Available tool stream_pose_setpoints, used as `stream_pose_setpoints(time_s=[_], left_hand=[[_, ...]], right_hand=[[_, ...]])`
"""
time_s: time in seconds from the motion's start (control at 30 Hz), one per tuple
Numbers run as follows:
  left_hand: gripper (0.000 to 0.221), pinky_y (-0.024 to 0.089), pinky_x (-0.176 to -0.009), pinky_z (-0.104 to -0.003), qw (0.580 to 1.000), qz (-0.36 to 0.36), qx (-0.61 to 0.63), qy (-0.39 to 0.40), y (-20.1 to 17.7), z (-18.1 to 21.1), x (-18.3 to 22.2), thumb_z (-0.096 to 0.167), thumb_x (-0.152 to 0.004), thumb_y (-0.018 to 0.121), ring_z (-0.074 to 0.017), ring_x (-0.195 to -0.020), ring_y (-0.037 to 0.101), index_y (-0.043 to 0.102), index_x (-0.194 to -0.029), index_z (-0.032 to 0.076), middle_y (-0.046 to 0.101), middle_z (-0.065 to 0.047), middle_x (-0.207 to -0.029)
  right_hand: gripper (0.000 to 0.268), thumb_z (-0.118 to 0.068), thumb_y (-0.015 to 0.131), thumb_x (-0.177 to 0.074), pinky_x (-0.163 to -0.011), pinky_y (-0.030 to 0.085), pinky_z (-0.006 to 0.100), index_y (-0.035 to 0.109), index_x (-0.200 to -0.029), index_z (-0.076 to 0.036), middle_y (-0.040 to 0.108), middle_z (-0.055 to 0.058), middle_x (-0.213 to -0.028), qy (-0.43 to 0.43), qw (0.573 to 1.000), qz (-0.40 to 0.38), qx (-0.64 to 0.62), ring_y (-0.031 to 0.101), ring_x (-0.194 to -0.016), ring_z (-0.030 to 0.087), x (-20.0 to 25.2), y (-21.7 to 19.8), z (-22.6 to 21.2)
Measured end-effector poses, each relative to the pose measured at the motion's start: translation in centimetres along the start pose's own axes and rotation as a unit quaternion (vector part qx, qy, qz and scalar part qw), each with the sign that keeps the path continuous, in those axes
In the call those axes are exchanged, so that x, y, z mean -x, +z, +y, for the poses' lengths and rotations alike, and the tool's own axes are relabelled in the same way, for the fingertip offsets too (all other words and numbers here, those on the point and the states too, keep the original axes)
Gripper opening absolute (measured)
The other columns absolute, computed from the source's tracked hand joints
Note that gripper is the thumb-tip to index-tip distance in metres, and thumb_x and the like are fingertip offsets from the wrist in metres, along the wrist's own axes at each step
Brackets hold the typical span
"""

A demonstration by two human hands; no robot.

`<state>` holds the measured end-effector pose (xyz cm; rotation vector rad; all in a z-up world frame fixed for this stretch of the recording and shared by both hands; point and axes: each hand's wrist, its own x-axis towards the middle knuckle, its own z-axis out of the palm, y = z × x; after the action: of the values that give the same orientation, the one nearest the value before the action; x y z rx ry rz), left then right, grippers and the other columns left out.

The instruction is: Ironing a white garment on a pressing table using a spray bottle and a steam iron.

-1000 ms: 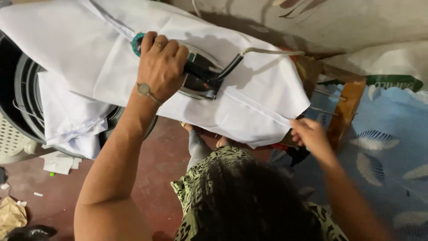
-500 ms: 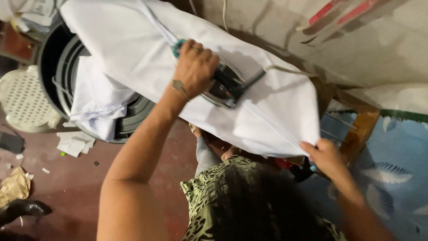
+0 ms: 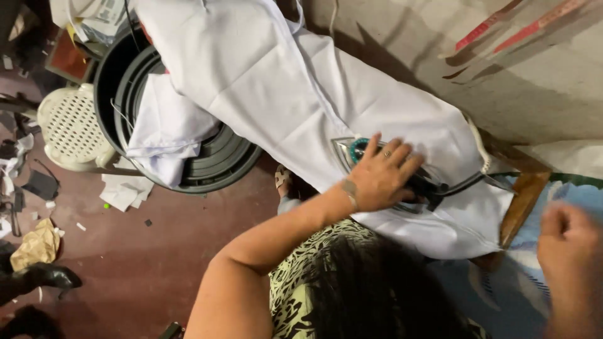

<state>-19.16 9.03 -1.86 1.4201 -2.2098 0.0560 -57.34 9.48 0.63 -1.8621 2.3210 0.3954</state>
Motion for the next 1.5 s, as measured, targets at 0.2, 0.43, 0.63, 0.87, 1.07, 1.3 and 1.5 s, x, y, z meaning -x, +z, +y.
stream_pose_setpoints(time_s=[0.2,0.43,0.63,0.87,1.07,1.3,1.5], left_hand=[[0.068,0.027,-0.119,-0.054,0.947,0.013,0.032,-0.32,1.3,-31.8,5.3,0.008,-0.083,0.059,-0.0357,-0.147,0.039,0.046,-0.15,0.01,0.047,-0.025,-0.154],[0.059,0.052,-0.08,-0.061,0.802,0.044,-0.116,-0.585,-4.6,-49.3,10.3,0.053,-0.08,0.085,-0.0456,-0.107,0.053,0.061,-0.107,0.006,0.053,-0.018,-0.118],[0.036,0.05,-0.064,-0.057,0.851,0.014,-0.199,-0.486,-1.7,-51.2,12.5,0.043,-0.086,0.074,-0.0427,-0.095,0.053,0.072,-0.091,0.007,0.059,-0.015,-0.101],[0.012,0.047,-0.064,-0.033,0.857,0.083,-0.325,-0.39,-9.6,-45.9,17.2,0.006,-0.081,0.076,-0.0201,-0.078,0.055,0.066,-0.087,0.009,0.062,-0.003,-0.09],[0.022,0.044,-0.072,-0.057,0.851,0.011,-0.205,-0.483,-8.4,-43.3,25.2,0.019,-0.102,0.068,-0.0437,-0.096,0.057,0.06,-0.097,-0.001,0.057,-0.019,-0.109],[0.035,0.043,-0.091,-0.055,0.872,0.121,-0.147,-0.451,-7.2,-39.4,17.9,-0.007,-0.084,0.08,-0.0412,-0.117,0.055,0.055,-0.107,0.0,0.053,-0.018,-0.128],[0.028,0.036,-0.117,-0.051,0.989,0.047,0.038,-0.132,0.0,-24.4,10.0,0.004,-0.102,0.052,-0.0408,-0.13,0.054,0.064,-0.127,-0.001,0.063,-0.023,-0.13]], right_hand=[[0.036,-0.027,0.072,-0.095,-0.092,0.05,0.039,0.072,-0.122,-0.005,0.07,0.011,-0.117,-0.368,0.892,0.104,-0.241,0.066,-0.107,0.028,4.2,-5.8,-20.2],[0.046,-0.039,0.069,-0.094,-0.06,0.044,0.033,0.058,-0.065,-0.006,0.058,0.004,-0.057,-0.208,0.901,-0.283,-0.255,0.055,-0.057,0.015,1.1,-5.2,-27.1],[0.054,-0.039,0.068,-0.097,-0.056,0.039,0.033,0.051,-0.059,-0.004,0.05,0.005,-0.051,-0.174,0.911,-0.213,-0.306,0.047,-0.051,0.016,0.7,-4.6,-30.3],[0.052,-0.036,0.058,-0.103,-0.055,0.034,0.036,0.036,-0.065,-0.009,0.039,0.001,-0.051,-0.257,0.901,-0.181,-0.298,0.041,-0.05,0.014,1.1,-4.2,-28.9],[0.05,-0.043,0.058,-0.099,-0.053,0.035,0.037,0.043,-0.067,-0.007,0.043,0.002,-0.052,-0.218,0.927,-0.187,-0.243,0.045,-0.05,0.017,1.5,-1.6,-22.3],[0.05,-0.043,0.058,-0.101,-0.05,0.033,0.036,0.042,-0.069,-0.008,0.039,0.001,-0.053,-0.231,0.922,-0.209,-0.23,0.044,-0.047,0.016,0.7,-3.7,-28.3],[0.055,-0.046,0.062,-0.105,-0.053,0.048,0.042,0.053,-0.07,-0.004,0.06,0.018,-0.055,-0.276,0.915,-0.139,-0.258,0.061,-0.055,0.033,0.0,-4.1,-32.5]])
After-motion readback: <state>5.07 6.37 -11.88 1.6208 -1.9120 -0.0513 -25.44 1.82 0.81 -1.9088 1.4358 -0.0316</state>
